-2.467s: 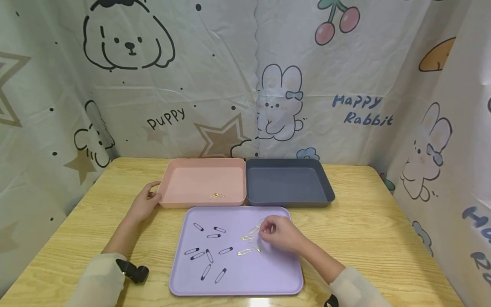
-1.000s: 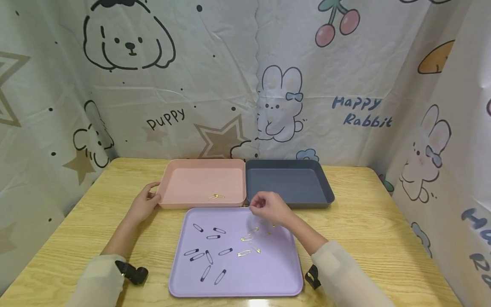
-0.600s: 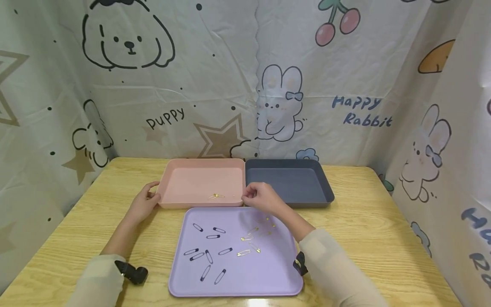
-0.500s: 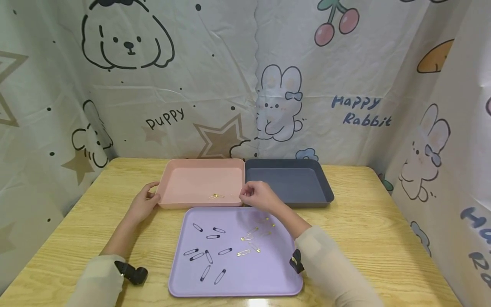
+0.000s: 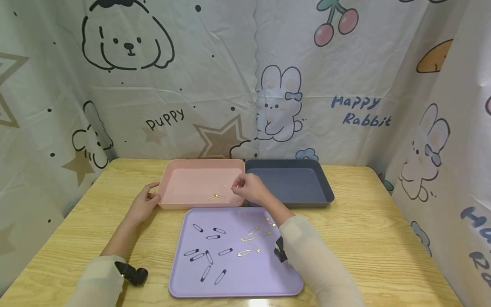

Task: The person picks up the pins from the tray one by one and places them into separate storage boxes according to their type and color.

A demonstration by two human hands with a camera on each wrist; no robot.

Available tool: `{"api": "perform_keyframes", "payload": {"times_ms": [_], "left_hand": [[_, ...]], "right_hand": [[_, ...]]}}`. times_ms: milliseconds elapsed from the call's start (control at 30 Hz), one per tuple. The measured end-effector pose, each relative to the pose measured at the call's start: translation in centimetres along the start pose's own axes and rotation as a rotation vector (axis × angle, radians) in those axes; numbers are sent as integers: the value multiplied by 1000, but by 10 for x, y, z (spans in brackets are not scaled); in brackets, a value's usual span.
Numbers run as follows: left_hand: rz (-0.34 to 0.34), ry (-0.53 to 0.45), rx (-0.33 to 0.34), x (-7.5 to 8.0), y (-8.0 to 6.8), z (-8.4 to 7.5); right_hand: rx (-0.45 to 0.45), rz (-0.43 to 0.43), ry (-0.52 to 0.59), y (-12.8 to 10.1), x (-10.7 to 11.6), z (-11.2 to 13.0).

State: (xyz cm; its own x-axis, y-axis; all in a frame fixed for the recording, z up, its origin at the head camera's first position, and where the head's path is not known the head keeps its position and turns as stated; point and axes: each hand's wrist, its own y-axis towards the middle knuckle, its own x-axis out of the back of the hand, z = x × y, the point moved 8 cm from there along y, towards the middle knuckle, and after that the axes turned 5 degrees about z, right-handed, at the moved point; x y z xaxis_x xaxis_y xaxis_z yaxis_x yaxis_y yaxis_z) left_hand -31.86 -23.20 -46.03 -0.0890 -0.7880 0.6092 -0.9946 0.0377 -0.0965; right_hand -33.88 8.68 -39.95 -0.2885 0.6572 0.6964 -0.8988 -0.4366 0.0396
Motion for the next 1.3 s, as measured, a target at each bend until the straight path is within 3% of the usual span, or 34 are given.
{"api": "perform_keyframes", "payload": {"times_ms": [433, 700, 1033, 1300], "left_hand": [[13, -14, 16, -2, -1, -1], [11, -5, 13, 0, -2, -2], [1, -9, 10, 0, -1, 0], [0, -8, 4, -1, 0, 0]], "right_hand": [[7, -14, -35, 25, -13, 6], [-47, -37, -51, 36, -18, 4], [-31, -55, -8, 41, -30, 5], [-120, -57, -15, 38, -34, -2]]}}
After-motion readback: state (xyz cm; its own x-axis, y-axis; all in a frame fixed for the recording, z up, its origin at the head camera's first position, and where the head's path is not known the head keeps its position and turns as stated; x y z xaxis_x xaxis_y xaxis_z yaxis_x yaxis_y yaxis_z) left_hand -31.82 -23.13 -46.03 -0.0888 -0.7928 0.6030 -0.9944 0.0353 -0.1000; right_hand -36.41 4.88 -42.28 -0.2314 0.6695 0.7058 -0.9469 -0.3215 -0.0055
